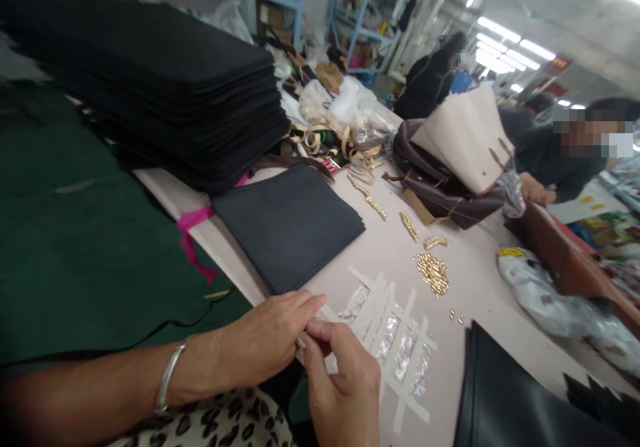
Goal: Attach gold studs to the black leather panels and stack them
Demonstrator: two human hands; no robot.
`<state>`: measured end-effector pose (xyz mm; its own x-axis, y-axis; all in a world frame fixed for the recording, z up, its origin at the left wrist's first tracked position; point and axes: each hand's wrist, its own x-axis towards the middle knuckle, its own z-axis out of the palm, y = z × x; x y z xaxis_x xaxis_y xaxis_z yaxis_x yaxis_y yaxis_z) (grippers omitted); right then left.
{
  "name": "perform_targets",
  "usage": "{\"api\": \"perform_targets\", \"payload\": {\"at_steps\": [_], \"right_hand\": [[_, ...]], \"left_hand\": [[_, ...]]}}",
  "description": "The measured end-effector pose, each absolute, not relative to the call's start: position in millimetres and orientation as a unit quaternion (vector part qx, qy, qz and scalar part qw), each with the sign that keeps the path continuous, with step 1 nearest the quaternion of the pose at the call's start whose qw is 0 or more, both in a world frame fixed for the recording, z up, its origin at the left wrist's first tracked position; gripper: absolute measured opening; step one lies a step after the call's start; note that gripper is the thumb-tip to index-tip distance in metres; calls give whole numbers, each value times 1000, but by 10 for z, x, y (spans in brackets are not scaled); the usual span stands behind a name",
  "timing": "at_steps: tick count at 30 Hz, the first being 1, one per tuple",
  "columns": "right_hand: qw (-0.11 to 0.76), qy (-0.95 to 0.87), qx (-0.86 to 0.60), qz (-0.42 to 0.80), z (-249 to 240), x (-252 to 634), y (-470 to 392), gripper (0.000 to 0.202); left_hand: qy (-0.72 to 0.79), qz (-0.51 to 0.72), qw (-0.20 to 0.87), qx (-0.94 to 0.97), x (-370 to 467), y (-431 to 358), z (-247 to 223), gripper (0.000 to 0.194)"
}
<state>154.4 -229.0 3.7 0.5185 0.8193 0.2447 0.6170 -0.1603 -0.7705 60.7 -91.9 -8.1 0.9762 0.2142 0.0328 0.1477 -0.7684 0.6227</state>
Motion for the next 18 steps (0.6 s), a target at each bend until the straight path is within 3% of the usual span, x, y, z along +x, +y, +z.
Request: {"api": "perform_targets", "payload": {"at_steps": [3, 7, 12, 18], "right_hand": [[462, -471, -739, 138, -5, 1614, -2173, 9], [460, -409, -766, 185, -6, 1899, -1850, 22], [414, -442, -773, 187, -55, 2217, -1083, 33], [374, -532, -746, 144, -241, 2277, -255, 29]], "left_hand": [[109, 58, 389, 913, 480, -773, -8, 22], [253, 178, 520, 796, 246, -526, -38, 22], [417, 268, 692, 525, -65, -271, -219, 40], [462, 287, 744, 388, -225, -243, -264, 54]]}}
